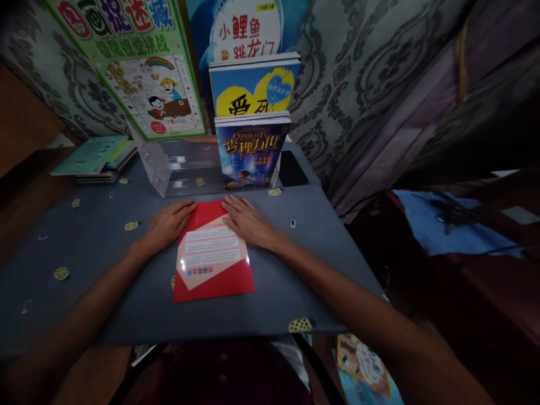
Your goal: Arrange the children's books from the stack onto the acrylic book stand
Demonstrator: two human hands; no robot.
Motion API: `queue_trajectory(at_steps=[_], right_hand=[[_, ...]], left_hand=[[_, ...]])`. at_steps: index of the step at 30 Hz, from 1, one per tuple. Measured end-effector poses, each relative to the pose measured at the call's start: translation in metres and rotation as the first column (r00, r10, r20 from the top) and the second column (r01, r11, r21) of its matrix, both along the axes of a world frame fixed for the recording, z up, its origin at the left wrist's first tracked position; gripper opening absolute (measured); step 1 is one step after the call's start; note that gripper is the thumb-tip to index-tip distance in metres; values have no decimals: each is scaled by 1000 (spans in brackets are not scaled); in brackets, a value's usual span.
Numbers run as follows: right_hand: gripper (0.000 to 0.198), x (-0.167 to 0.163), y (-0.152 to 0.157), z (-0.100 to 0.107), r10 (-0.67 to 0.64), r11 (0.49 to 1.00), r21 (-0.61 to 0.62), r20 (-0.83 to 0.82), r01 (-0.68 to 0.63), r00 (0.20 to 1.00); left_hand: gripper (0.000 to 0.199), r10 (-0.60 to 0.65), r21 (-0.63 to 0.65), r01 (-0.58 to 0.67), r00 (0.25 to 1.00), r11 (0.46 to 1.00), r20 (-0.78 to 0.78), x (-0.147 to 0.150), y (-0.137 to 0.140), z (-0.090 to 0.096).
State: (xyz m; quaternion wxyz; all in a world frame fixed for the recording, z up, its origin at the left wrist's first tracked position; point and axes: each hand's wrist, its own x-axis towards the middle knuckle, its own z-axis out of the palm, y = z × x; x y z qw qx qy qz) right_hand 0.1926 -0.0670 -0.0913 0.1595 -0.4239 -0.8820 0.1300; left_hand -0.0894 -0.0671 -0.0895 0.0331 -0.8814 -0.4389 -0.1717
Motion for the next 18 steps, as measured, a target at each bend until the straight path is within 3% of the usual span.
queue_trajectory(at_steps=[9, 18], right_hand=[[52, 13, -34, 4, 47, 998, 39, 83, -51, 995], [48, 32, -78, 1, 114, 991, 62, 14, -115, 993]], left_hand=[[40, -22, -5, 22, 1000, 1000, 13, 1, -7, 1], [40, -34, 13, 34, 999, 999, 18, 5, -30, 0]])
